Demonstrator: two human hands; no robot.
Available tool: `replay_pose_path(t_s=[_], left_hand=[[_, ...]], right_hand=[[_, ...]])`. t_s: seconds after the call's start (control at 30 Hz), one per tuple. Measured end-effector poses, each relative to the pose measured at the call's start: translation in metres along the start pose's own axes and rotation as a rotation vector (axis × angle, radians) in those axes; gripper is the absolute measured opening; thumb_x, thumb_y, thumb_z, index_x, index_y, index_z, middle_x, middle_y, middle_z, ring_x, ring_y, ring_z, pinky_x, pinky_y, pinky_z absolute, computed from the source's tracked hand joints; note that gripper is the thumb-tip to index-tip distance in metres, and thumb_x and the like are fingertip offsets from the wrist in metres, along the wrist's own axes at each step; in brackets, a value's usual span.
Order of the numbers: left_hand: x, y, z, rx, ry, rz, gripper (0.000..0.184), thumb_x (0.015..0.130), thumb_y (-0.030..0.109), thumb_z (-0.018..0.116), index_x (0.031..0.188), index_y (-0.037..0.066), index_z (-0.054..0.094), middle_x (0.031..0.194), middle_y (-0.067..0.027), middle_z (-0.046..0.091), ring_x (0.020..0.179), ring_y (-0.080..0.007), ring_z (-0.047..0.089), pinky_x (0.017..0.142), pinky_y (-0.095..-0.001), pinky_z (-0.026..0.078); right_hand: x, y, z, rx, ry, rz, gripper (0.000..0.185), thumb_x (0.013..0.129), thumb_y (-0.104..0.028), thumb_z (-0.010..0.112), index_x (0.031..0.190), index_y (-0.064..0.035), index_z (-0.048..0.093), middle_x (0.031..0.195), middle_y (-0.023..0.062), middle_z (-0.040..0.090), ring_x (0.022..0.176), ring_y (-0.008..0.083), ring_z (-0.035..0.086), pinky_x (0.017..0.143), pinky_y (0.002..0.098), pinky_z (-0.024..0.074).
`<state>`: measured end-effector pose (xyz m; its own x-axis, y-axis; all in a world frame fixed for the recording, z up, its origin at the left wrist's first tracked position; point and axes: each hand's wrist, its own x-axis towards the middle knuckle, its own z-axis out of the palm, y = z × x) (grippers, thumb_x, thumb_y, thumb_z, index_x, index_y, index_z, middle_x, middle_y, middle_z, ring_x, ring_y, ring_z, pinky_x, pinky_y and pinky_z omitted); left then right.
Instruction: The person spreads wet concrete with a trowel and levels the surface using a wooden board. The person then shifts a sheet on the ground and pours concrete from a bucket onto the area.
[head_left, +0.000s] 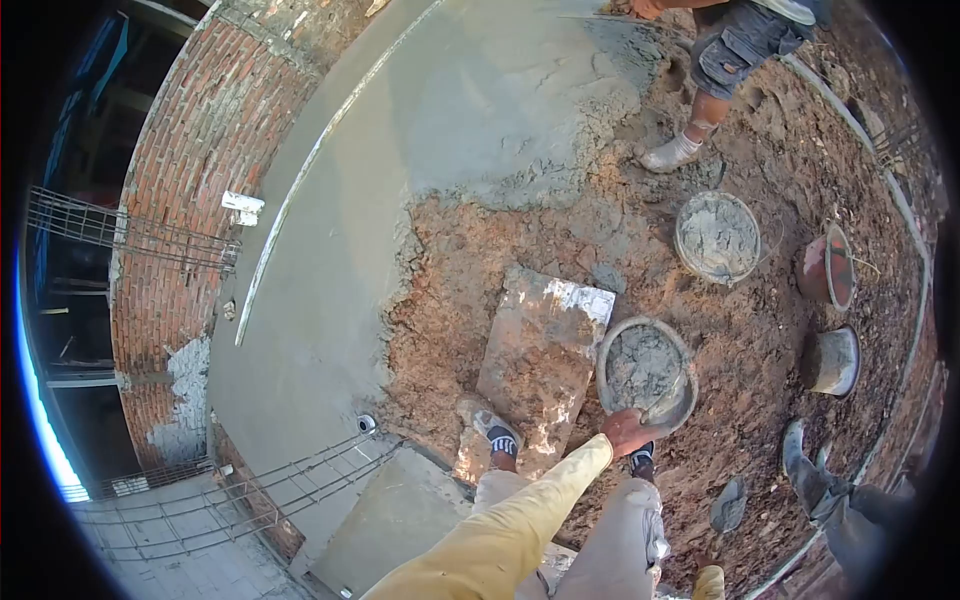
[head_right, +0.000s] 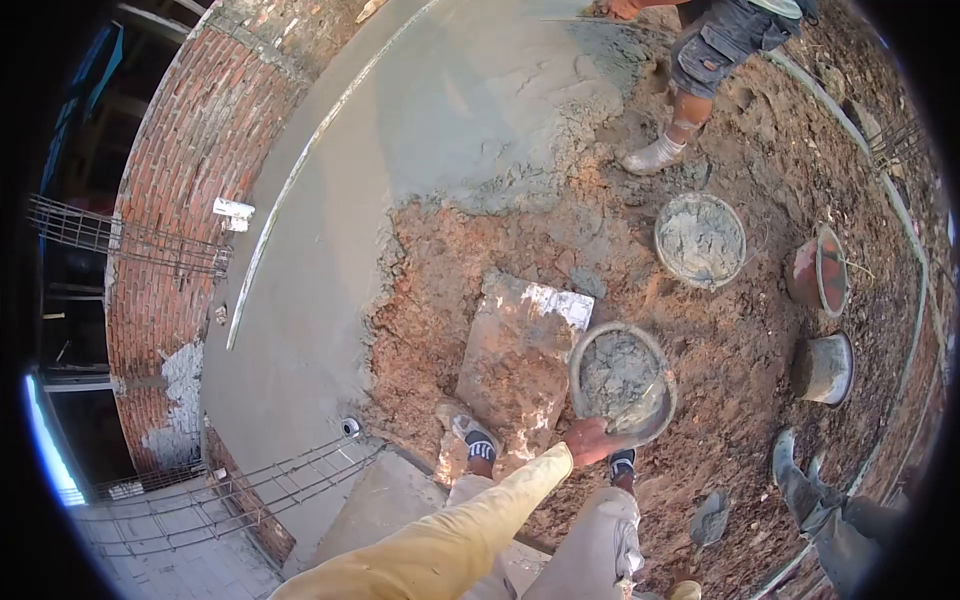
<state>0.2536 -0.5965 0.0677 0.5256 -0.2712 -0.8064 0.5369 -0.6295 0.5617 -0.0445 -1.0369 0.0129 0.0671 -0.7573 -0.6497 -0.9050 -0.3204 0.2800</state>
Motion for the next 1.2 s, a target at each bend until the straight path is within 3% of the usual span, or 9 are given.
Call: replay_pose_path(t_s=[0.1,0.3,0.4,0.5,0.63,0.77,0.8,0.93,1.2], left_hand=[[-0.089,-0.020,-0.058,-0.492,0.023,0.041,0.065,0.078,0.056,0.063,0.112,0.001,0.066,0.109,-0.0223,0.065,0.105,-0.0340,0.059,0.093,-0.0367,0.044],[-0.186,-0.128,-0.079,-0.769,0.191,-0.213,0.050,0.087,0.039,0.061,0.120,0.001,0.063,0.114,-0.0141,0.066,0.106,-0.0255,0.059,0.095,-0.0347,0.041],[-0.231,-0.177,-0.062,-0.969,0.465,-0.376,0.040,0.084,0.035,0.066,0.102,-0.001,0.069,0.094,-0.0113,0.068,0.086,-0.0203,0.061,0.078,-0.0332,0.046],[-0.239,-0.263,-0.036,-1.386,0.661,-0.455,0.023,0.086,0.032,0.063,0.079,0.010,0.064,0.072,0.0008,0.055,0.063,-0.0084,0.047,0.057,-0.0264,0.038],[-0.271,-0.311,-0.091,-1.499,0.972,-0.491,0.020,0.088,0.028,0.062,0.074,0.014,0.056,0.064,0.0048,0.041,0.056,-0.0082,0.039,0.053,-0.0244,0.035],[-0.288,-0.367,-0.110,-1.570,1.149,-0.420,0.023,0.087,0.030,0.064,0.075,0.013,0.054,0.064,0.0044,0.038,0.055,-0.0087,0.037,0.052,-0.0241,0.032],[-0.291,-0.375,-0.116,-1.572,1.179,-0.381,0.025,0.086,0.031,0.064,0.075,0.012,0.054,0.065,0.0038,0.039,0.055,-0.0088,0.037,0.053,-0.0242,0.031],[-0.295,-0.380,-0.155,-1.823,1.216,-0.404,0.031,0.091,0.032,0.061,0.069,0.014,0.047,0.062,0.0030,0.036,0.054,-0.0111,0.035,0.053,-0.0259,0.032],[-0.279,-0.334,-0.200,-1.983,1.030,-0.323,0.022,0.086,0.029,0.062,0.073,0.017,0.050,0.063,0.0071,0.040,0.050,-0.0073,0.033,0.050,-0.0250,0.031]], right_hand=[[-0.030,-0.015,0.007,-0.063,0.034,-0.051,0.040,0.079,-0.018,0.070,0.116,-0.0120,0.055,0.096,0.0067,0.063,0.073,0.0226,0.052,0.064,0.0393,0.0455],[-0.059,-0.094,0.034,-0.182,0.052,-0.276,0.036,0.080,-0.017,0.070,0.113,-0.0122,0.057,0.098,0.0061,0.064,0.074,0.0223,0.052,0.064,0.0375,0.0457],[-0.078,-0.188,0.064,-0.306,-0.007,-0.412,0.043,0.076,-0.019,0.074,0.115,-0.0109,0.056,0.105,0.0076,0.064,0.082,0.0226,0.054,0.069,0.0380,0.0469],[-0.126,-0.310,0.103,-0.477,-0.112,-0.504,0.054,0.072,-0.022,0.079,0.118,-0.0091,0.055,0.115,0.0101,0.062,0.093,0.0232,0.057,0.077,0.0392,0.0487],[-0.146,-0.397,0.171,-0.481,-0.125,-0.620,0.054,0.070,-0.024,0.083,0.114,-0.0074,0.055,0.113,0.0117,0.063,0.095,0.0237,0.060,0.080,0.0416,0.0497],[-0.138,-0.438,0.205,-0.392,-0.036,-0.736,0.041,0.073,-0.024,0.081,0.103,-0.0064,0.058,0.097,0.0117,0.067,0.085,0.0240,0.061,0.075,0.0450,0.0494],[-0.155,-0.450,0.196,-0.427,-0.115,-0.657,0.061,0.065,-0.036,0.085,0.111,-0.0060,0.059,0.108,0.0160,0.066,0.099,0.0305,0.062,0.083,0.0462,0.0499],[-0.092,-0.467,0.235,-0.757,-0.072,-0.475,0.067,0.074,-0.045,0.076,0.130,-0.0142,0.055,0.126,0.0135,0.060,0.115,0.0335,0.057,0.097,0.0428,0.0468],[-0.104,-0.428,0.233,-0.547,-0.018,-0.508,0.052,0.085,-0.033,0.068,0.132,-0.0149,0.052,0.124,0.0139,0.061,0.108,0.0286,0.060,0.089,0.0387,0.0495]])
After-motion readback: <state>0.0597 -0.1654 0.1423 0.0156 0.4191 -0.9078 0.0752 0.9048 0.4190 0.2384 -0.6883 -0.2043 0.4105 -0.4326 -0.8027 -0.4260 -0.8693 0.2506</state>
